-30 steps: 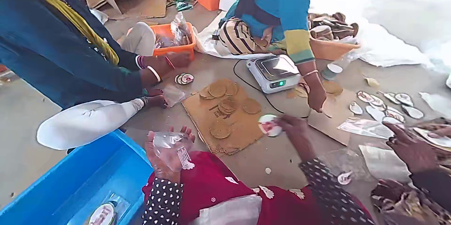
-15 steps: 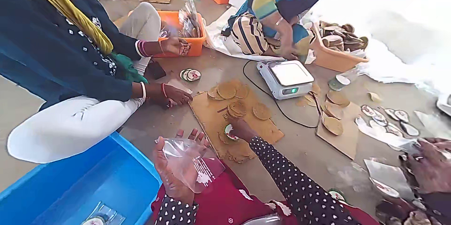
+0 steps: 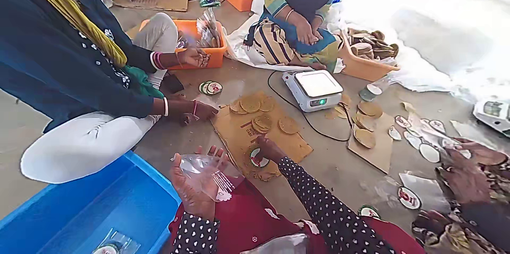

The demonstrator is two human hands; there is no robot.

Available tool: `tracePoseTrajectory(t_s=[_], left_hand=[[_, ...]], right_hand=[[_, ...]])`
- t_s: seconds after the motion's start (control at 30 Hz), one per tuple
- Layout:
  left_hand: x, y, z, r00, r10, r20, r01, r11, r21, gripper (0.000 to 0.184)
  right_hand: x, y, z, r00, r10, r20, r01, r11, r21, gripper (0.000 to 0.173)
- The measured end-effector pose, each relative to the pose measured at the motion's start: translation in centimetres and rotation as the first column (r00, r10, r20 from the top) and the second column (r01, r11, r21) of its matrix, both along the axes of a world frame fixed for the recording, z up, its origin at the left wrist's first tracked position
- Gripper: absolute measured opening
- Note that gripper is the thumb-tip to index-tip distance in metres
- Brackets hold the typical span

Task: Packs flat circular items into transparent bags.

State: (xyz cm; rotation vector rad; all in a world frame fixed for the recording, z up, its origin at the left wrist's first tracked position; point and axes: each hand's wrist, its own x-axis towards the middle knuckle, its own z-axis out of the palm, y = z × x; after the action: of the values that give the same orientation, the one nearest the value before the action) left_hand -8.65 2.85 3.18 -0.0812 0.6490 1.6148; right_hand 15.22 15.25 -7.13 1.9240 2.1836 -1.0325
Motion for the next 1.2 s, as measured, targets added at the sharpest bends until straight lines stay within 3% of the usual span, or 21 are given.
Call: tracePoseTrajectory(t_s=[0.07, 0.2, 0.33, 0.4, 0.47, 0.53, 0.6, 0.63, 0.73, 0.87, 1.07, 1.2], left_hand=[[0.0, 0.2, 0.0, 1.0, 0.011, -0.01, -0.011, 1.0, -0.01, 0.068], [0.4, 0.3, -0.5, 1.0, 0.025, -0.012, -0.025, 0.998, -0.053, 0.068], [1.1, 0.2, 0.0, 0.999, -0.026, 0.032, 0.029, 0.995, -0.101, 0.073], [1.1, 0.2, 0.1, 1.0, -0.029, 0.012, 0.03, 0.992, -0.124, 0.073], [1.4, 0.0, 0.1, 1.0, -0.018, -0.011, 0.017, 0.99, -0.139, 0.07], [1.8, -0.3, 0.2, 0.999, -0.025, -0.044, 0.019, 0.991, -0.136, 0.067], [2.4, -0.4, 0.3, 0.997, -0.036, -0.075, 0.027, 0.992, -0.124, 0.064], [2.7, -0.5, 0.5, 0.996, -0.033, -0.087, 0.022, 0.992, -0.127, 0.062], [3.4, -0.8, 1.0, 0.994, -0.039, -0.099, 0.028, 0.993, -0.111, 0.059], [3.0, -1.2, 0.8, 0.996, -0.082, -0.044, 0.076, 0.989, -0.129, 0.061], [2.9, -1.5, 2.2, 0.999, -0.038, 0.004, 0.038, 0.987, -0.157, 0.048], [2.7, -1.4, 1.9, 0.999, -0.053, 0.01, 0.053, 0.986, -0.16, 0.052]], right_hand=[[0.7, -1.1, 1.6, 0.992, -0.074, -0.105, 0.08, 0.995, 0.062, 0.061], [1.3, -4.4, 6.5, 0.992, -0.089, 0.093, 0.073, 0.984, 0.161, 0.042], [3.0, -6.9, 3.5, 0.98, 0.003, 0.197, -0.036, 0.986, 0.164, 0.028], [3.7, -8.1, 4.5, 0.989, -0.146, 0.001, 0.139, 0.949, 0.284, 0.029], [3.2, -10.4, 8.0, 0.884, -0.239, -0.402, 0.412, 0.805, 0.427, 0.035], [1.6, -13.0, 12.8, 0.663, -0.098, -0.742, 0.582, 0.691, 0.429, 0.039], [-0.5, -15.4, 17.0, 0.515, 0.117, -0.849, 0.583, 0.678, 0.448, 0.039], [-1.6, -16.3, 18.4, 0.511, 0.21, -0.834, 0.537, 0.679, 0.5, 0.035], [-4.0, -17.0, 19.7, 0.65, 0.379, -0.658, 0.336, 0.634, 0.697, 0.023], [-6.3, -16.3, 18.8, 0.828, 0.376, -0.417, 0.177, 0.53, 0.829, 0.015], [-7.1, -16.8, 18.9, 0.876, 0.391, -0.283, 0.041, 0.523, 0.851, 0.014], [-6.6, -17.3, 19.0, 0.921, 0.351, -0.171, -0.034, 0.508, 0.86, 0.014]])
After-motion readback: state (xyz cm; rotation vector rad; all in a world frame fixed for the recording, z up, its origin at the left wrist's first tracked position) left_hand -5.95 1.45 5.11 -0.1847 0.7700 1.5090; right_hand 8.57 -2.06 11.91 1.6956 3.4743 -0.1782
